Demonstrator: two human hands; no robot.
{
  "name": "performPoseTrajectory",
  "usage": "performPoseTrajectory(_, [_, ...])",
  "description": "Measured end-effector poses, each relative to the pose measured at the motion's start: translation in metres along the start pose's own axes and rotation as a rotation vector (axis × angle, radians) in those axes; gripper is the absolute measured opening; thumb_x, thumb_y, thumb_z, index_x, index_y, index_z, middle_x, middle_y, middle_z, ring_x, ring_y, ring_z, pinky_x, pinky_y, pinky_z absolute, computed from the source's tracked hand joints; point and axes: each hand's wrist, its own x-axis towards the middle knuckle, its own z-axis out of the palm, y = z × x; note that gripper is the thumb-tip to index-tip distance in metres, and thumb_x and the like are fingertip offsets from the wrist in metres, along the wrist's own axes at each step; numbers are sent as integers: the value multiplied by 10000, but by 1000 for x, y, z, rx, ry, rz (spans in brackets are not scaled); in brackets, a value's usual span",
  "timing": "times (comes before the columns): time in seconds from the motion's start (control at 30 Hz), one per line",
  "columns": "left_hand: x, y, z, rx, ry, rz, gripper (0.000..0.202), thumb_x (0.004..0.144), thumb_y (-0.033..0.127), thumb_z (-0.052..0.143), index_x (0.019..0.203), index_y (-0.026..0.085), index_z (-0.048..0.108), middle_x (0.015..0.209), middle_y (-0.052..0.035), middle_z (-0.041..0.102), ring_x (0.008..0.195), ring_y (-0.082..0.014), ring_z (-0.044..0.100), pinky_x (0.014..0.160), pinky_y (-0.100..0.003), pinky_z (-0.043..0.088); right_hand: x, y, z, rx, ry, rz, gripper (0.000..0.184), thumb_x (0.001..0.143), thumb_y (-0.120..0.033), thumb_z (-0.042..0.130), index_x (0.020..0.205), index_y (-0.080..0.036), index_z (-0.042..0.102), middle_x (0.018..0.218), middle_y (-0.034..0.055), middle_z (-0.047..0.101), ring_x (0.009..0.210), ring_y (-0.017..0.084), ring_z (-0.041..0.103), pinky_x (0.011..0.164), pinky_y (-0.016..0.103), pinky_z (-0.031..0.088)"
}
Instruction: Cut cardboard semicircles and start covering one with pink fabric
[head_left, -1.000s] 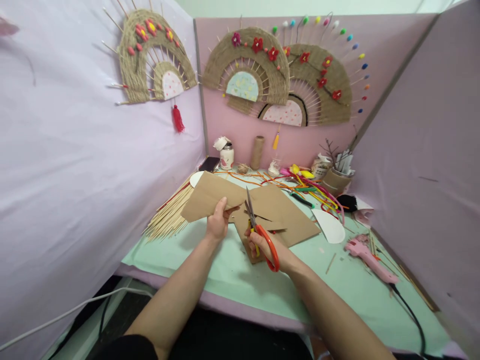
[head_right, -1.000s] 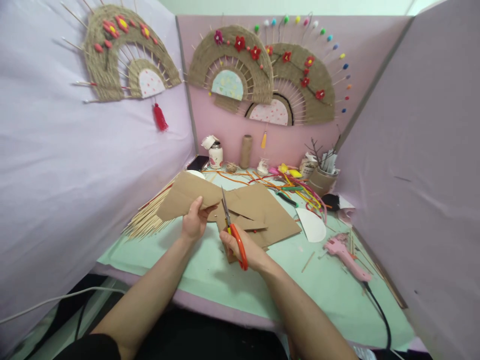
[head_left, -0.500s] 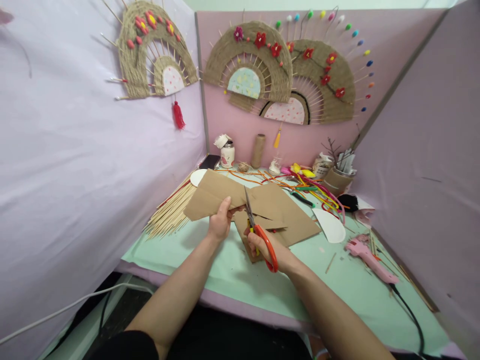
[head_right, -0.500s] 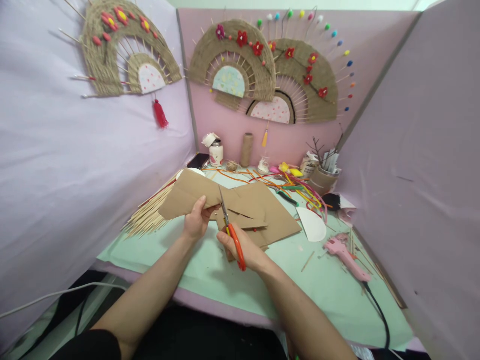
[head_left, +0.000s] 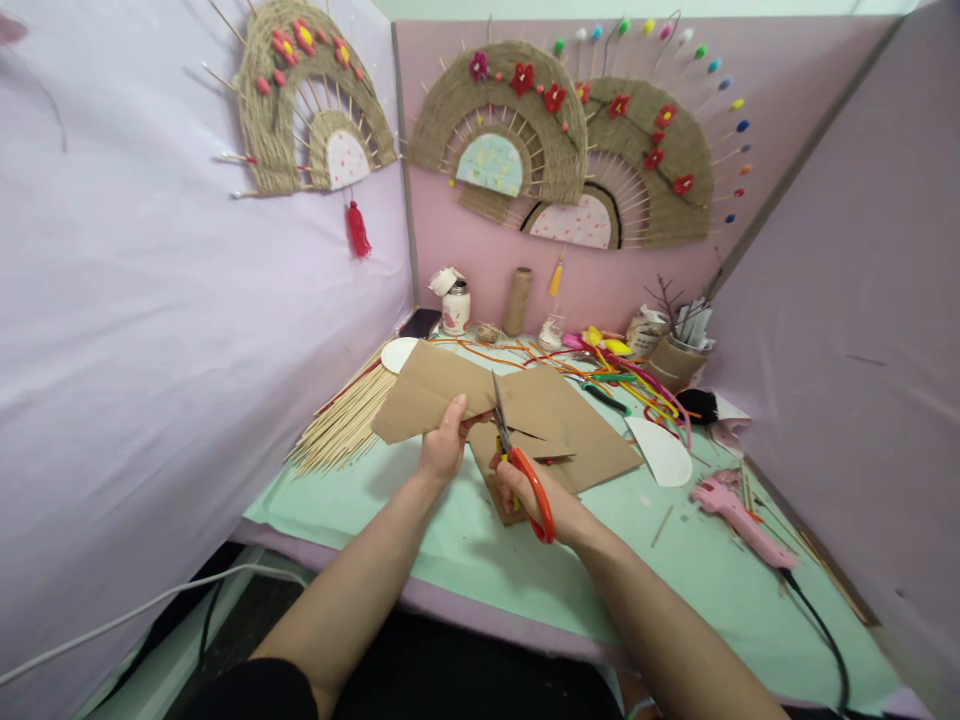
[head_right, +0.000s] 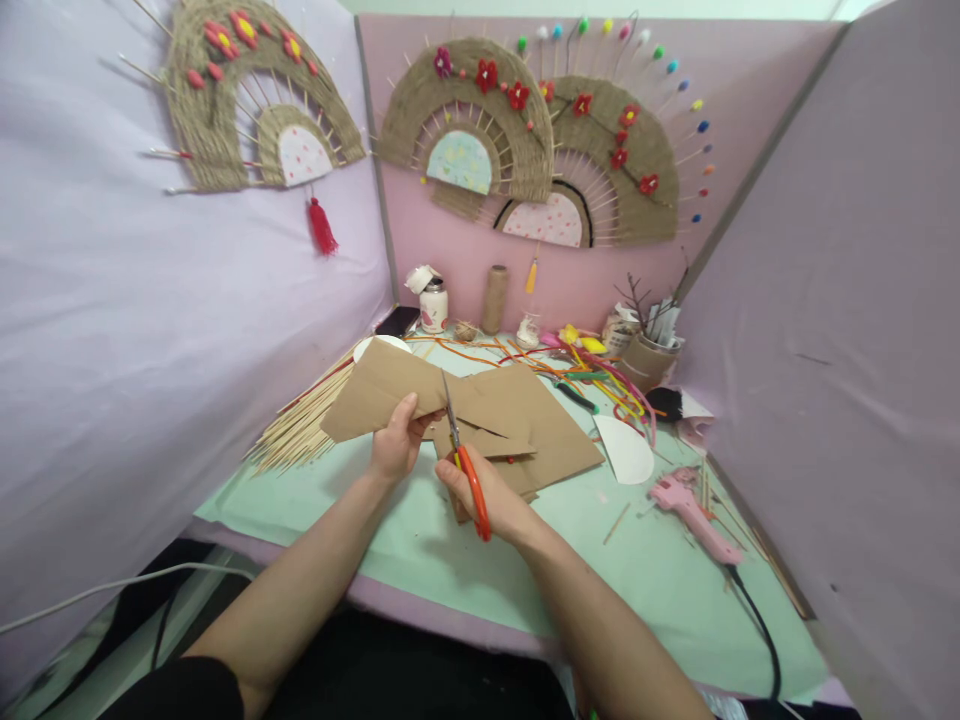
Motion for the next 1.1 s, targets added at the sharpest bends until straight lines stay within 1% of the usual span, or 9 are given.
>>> performPoseTrajectory(0.07, [0,-1,0,-2,0,1,320,604,410,798,796,175,697,725,-13,705,776,-218,697,756,-360,566,1,3,-1,-15,3,-6,475,884,-682,429,888,-208,445,615,-45,489,539,124,478,514,248,385])
performPoseTrajectory(0.17, [0,-1,0,-10,8,-1,332,593,405,808,806,173,704,744,-10,707,729,-199,686,719,-344,569,3,9,-2,-50,20,-8,473,891,-672,423,888,-200,464,618,-44,491,544,126,491,523,251,395])
performPoseTrajectory(0.37, [0,1,1,-27,-24,-8,311,589,406,820,759,173,704,681,3,694,605,-160,646,624,-309,557,5,16,1,-46,108,19,503,908,-681,359,795,-203,472,551,-42,478,461,116,472,483,255,406])
performPoseTrajectory(0.47, [-2,2,3,-30,-32,-2,303,598,410,811,752,173,700,677,-2,693,585,-157,636,592,-304,544,3,13,4,-19,128,23,521,896,-702,357,778,-207,467,532,-40,477,439,119,490,471,257,434])
performPoseTrajectory(0.57, [-4,3,6,-54,-28,-7,304,598,393,807,778,172,700,717,-10,704,621,-167,649,605,-309,544,0,8,7,15,136,4,533,868,-724,396,770,-203,456,554,-40,479,447,118,515,467,253,461])
performPoseTrajectory(0.77, [-6,5,8,-60,-34,-17,304,594,400,801,757,166,697,684,-5,696,600,-156,641,579,-289,540,-3,-1,11,42,180,19,576,807,-777,440,743,-204,441,553,-52,432,444,106,478,470,289,528])
performPoseTrajectory(0.87, [-7,5,7,-60,-48,-13,297,594,403,800,744,168,698,669,-1,695,586,-150,636,576,-284,543,-3,-3,12,37,190,26,576,803,-772,453,730,-201,450,554,-52,427,444,99,463,464,288,533])
performPoseTrajectory(1.0, [-6,4,5,-44,-114,-15,285,636,423,780,713,159,702,630,-11,683,571,-144,626,597,-283,548,-3,-4,13,47,197,29,581,796,-778,455,719,-202,461,514,-59,409,421,95,429,433,281,522])
performPoseTrajectory(1.1, [-6,4,6,-37,-120,-8,276,642,421,775,706,163,701,625,-12,678,575,-145,623,601,-284,546,-4,-6,14,48,197,30,606,781,-803,438,699,-203,461,476,-65,387,405,97,416,416,277,515])
